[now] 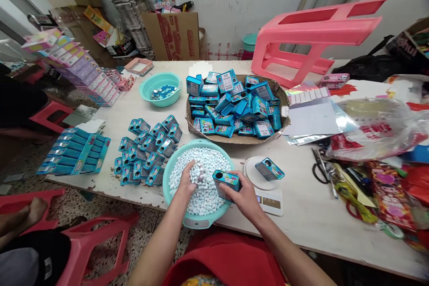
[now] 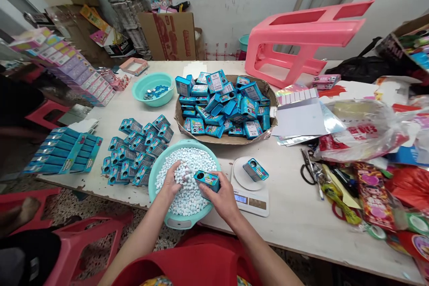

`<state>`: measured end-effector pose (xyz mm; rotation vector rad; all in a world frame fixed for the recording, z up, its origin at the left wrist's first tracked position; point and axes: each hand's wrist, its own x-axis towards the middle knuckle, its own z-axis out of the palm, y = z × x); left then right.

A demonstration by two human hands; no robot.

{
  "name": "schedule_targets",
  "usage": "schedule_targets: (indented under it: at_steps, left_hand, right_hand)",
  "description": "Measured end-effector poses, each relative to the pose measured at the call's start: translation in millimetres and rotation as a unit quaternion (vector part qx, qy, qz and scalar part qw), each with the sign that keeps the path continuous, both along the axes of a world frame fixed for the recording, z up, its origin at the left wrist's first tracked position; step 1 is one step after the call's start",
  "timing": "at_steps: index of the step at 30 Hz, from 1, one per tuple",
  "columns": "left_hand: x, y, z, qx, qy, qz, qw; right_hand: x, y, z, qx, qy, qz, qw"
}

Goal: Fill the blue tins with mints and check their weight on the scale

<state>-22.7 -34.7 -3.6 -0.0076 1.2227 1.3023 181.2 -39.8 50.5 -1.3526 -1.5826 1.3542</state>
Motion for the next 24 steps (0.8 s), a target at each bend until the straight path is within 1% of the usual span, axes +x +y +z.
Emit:
schedule_targets:
  at_steps: [2,3,6,8,11,15,21,24]
  left_hand:
    - [-0.9,-3.5,20.7,0.021,-0.065,0.011,0.998]
    - [-0.2,-5.0,31.4,0.036,-0.080,0.018,0.996]
    - [7.1,-7.0,58.4,0.111,-0.084,0.048,0.989]
    - [13.6,-6.0,68.8,0.157,-0.060,0.069,0.983]
    - [20.7,-2.2,73.8,0.193,-0.009,0.097,0.976]
    - [22.8,2.6,75.6,0.190,0.037,0.131,0.972]
    - [20.0,6.0,80.1,0.157,0.112,0.106,0.975]
    - [19.1,8.3,80.7,0.162,0.132,0.090,0.974]
  right_hand:
    - [-7.8,-1.0,0.4,0.061,-0.048,0.018,0.997]
    - [-12.1,-1.7,0.8,0.088,-0.067,0.028,0.994]
    - [-26.6,-3.4,2.1,0.139,-0.100,0.058,0.983]
    - [-35.7,-4.2,2.7,0.160,-0.116,0.075,0.977]
    - [-45.0,-4.8,3.1,0.181,-0.139,0.087,0.970]
    - [-48.6,-4.3,3.3,0.197,-0.152,0.102,0.963]
    - [-51.6,2.9,5.4,0.189,-0.130,0.091,0.969]
    - [-53.1,7.2,7.3,0.192,-0.119,0.086,0.970]
